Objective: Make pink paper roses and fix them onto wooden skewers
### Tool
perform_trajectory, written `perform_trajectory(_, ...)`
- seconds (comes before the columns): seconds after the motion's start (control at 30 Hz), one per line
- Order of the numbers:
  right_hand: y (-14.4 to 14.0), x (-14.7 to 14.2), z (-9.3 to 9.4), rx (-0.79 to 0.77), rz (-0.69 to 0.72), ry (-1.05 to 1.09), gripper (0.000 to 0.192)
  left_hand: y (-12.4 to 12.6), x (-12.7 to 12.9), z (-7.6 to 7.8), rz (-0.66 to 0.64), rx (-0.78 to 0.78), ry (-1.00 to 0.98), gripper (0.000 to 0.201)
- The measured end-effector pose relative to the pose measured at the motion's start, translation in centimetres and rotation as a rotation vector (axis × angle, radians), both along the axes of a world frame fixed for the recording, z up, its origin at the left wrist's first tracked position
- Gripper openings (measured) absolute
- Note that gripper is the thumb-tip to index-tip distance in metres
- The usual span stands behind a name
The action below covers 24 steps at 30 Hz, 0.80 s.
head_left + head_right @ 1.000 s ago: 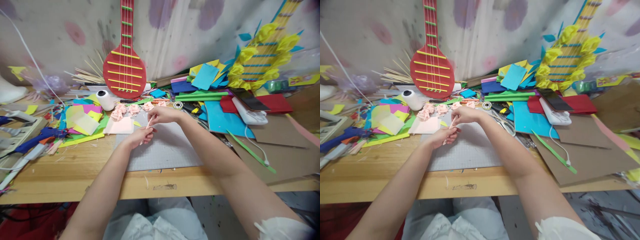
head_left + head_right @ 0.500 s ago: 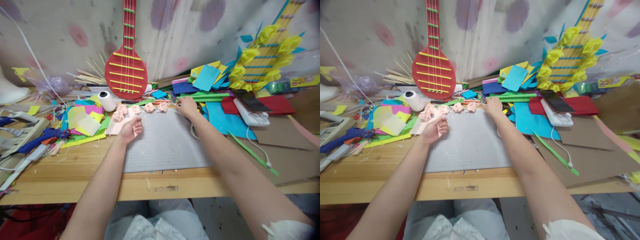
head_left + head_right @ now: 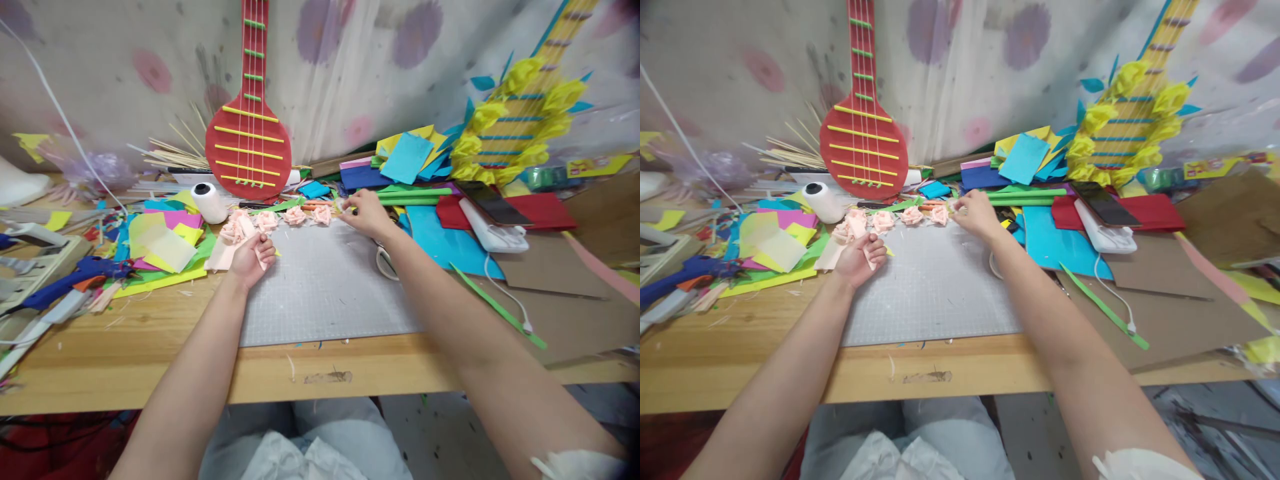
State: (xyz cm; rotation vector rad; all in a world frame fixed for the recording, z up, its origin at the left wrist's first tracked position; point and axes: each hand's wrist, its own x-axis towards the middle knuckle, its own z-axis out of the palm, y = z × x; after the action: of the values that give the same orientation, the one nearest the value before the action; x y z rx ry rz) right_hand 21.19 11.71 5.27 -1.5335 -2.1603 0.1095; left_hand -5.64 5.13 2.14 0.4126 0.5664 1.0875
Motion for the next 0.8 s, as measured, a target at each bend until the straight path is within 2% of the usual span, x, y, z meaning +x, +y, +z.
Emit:
perform_trajectory(0.1, -3.0, -2.5, -0.1, -0.287, 0.343, 0.322, 0.023, -0.1, 0.5, 0.2, -0.018, 0.011, 0.008, 0.019)
perform_trajectory(0.17, -4.6, -3.9, -1.1, -0.458, 0.487, 0.515, 0.024, -0.4, 0.9, 0.3, -0.045, 0.001, 0.027, 0.016)
perform_trajectory(0.27, -5.9, -5.1, -2.9, -0.62, 0.551, 0.735, 0.024, -1.0, 1.2, 0.6, -0.076, -0.014, 0.052, 0.015)
perform_trajectory(0.37, -6.0, -5.4, -4.0, -0.735, 0.569, 0.811, 0.025, -1.3, 1.3, 0.8, -0.073, 0.006, 0.084, 0.014)
perform_trajectory(0.5, -6.1, -5.3, -4.2, -0.764, 0.574, 0.873, 0.024, -1.5, 1.7, 0.8, -0.028, 0.035, 0.248, 0.019)
perform_trajectory(0.63, -6.5, -5.3, -3.7, -0.674, 0.605, 0.791, 0.021, -1.6, 2.2, 0.7, -0.039, 0.098, 0.39, 0.028)
perform_trajectory(0.8, -6.8, -5.7, -3.3, -0.564, 0.535, 0.689, 0.023, -1.8, 2.8, 0.4, -0.028, 0.153, 0.465, 0.026)
